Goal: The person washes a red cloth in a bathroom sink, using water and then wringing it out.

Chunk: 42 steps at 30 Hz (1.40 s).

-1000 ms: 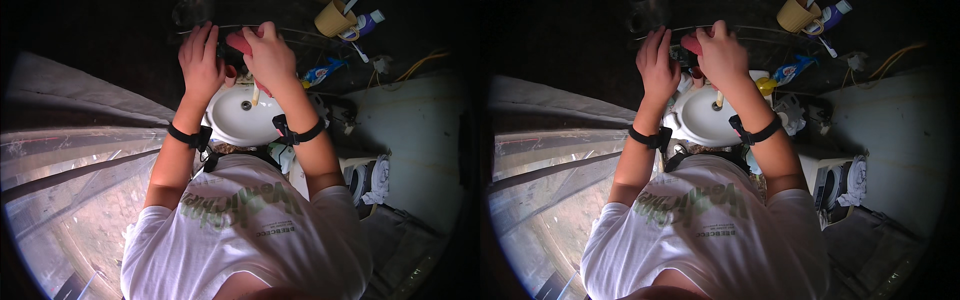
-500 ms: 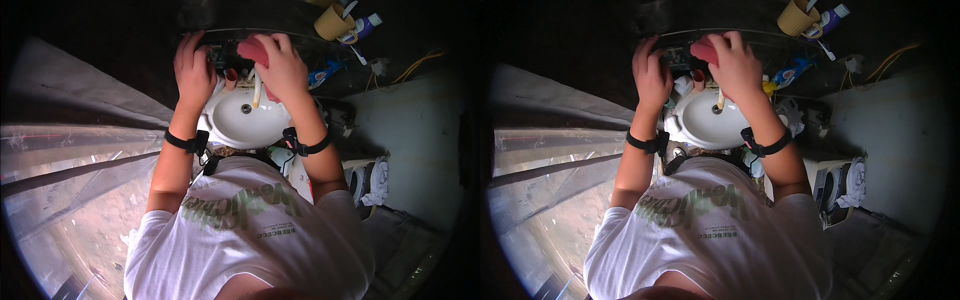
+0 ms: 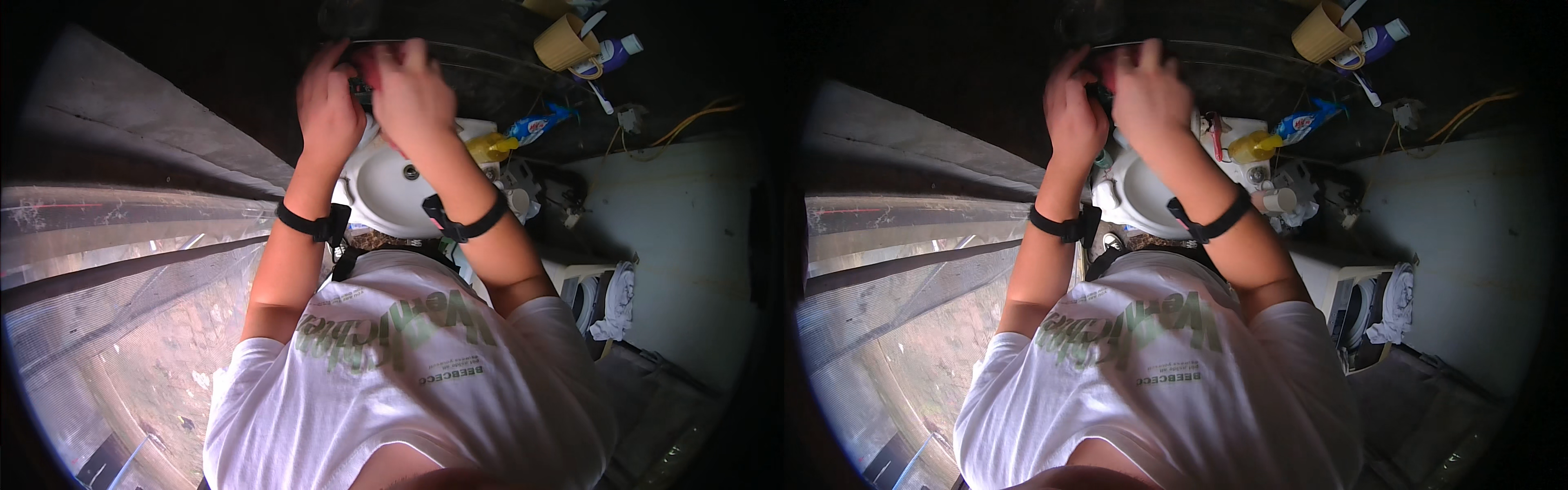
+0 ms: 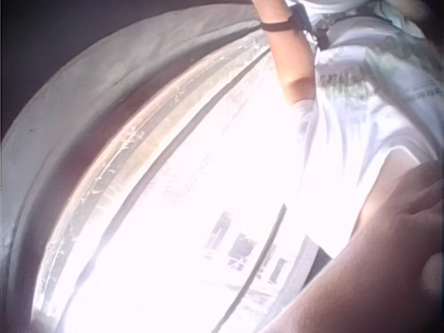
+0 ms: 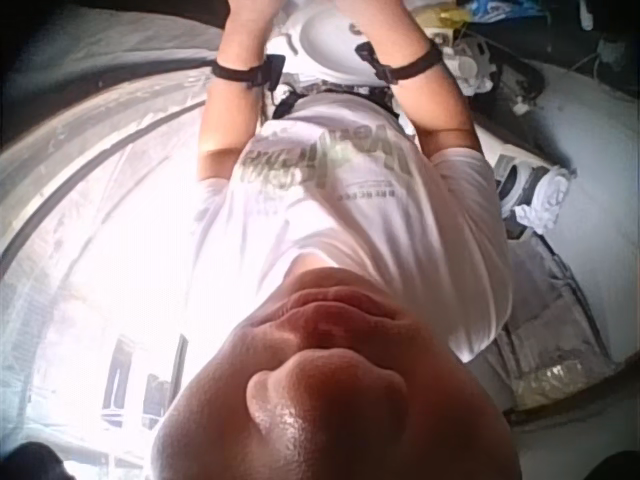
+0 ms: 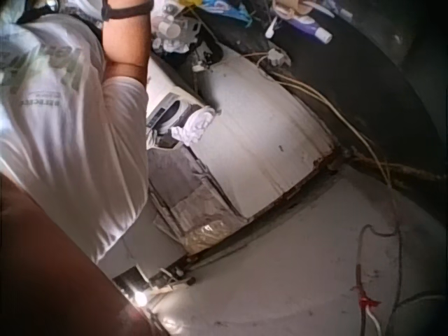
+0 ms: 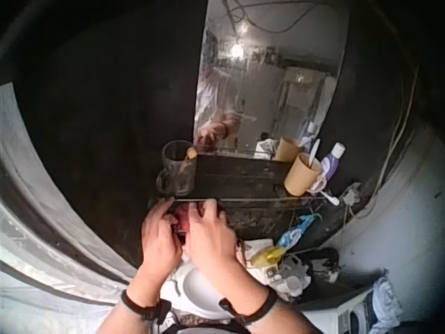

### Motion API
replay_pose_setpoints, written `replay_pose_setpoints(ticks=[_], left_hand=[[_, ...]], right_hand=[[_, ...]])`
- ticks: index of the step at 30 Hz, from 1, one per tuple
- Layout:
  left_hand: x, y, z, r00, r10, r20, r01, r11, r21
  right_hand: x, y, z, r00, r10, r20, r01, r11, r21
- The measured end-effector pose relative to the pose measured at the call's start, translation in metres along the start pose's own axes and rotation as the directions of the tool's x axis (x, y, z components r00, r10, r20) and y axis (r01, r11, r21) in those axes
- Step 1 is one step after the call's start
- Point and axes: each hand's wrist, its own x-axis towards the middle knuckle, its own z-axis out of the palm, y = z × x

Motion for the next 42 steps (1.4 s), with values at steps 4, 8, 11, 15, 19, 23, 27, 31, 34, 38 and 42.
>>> replay_pose_setpoints(ticks=[4, 8, 11, 15, 19, 23, 27, 31, 34, 38, 42], left_hand=[[-0.002, -0.005, -0.001, 0.999, -0.016, -0.037, 0.014, 0.999, -0.038], [-0.001, -0.005, -0.004, 1.000, 0.017, -0.021, -0.017, 1.000, 0.014], [0.002, 0.002, 0.008, 0.999, 0.016, -0.044, -0.016, 1.000, -0.005], [-0.001, -0.003, -0.005, 1.000, -0.004, -0.020, 0.004, 1.000, 0.002], [-0.002, 0.004, -0.002, 1.000, 0.004, -0.008, -0.004, 1.000, -0.001], [0.001, 0.011, 0.009, 1.000, -0.012, -0.024, 0.013, 1.000, 0.024], [0.000, 0.017, 0.006, 0.999, -0.041, 0.006, 0.040, 0.998, 0.039], [0.001, 0.026, 0.008, 0.994, -0.009, 0.113, 0.003, 0.999, 0.052], [0.005, 0.034, 0.015, 0.990, 0.001, 0.141, -0.010, 0.998, 0.062], [0.005, 0.035, 0.024, 0.992, -0.004, 0.126, -0.004, 0.998, 0.066], [0.007, 0.034, 0.023, 0.990, -0.001, 0.140, -0.012, 0.996, 0.087]], right_hand=[[0.005, 0.001, 0.001, 0.990, -0.138, 0.009, 0.136, 0.986, 0.097], [0.001, 0.012, -0.005, 0.995, -0.100, 0.013, 0.100, 0.995, 0.023], [0.005, -0.001, 0.012, 0.988, -0.152, 0.007, 0.151, 0.987, 0.045], [0.002, 0.011, -0.011, 0.989, -0.138, 0.057, 0.137, 0.990, 0.014], [-0.004, 0.024, -0.012, 0.997, -0.076, 0.034, 0.076, 0.997, -0.016], [0.001, 0.020, -0.011, 0.986, -0.166, 0.030, 0.163, 0.983, 0.083], [-0.023, 0.075, -0.027, 0.998, -0.048, 0.036, 0.042, 0.988, 0.145], [-0.014, 0.109, -0.032, 0.997, -0.008, -0.076, 0.012, 0.999, 0.042], [-0.004, 0.092, -0.024, 0.999, -0.033, -0.036, 0.033, 0.999, 0.007], [-0.001, 0.089, -0.032, 0.986, -0.160, 0.045, 0.160, 0.987, 0.016], [0.000, 0.096, -0.037, 0.996, -0.072, 0.053, 0.077, 0.992, -0.102]])
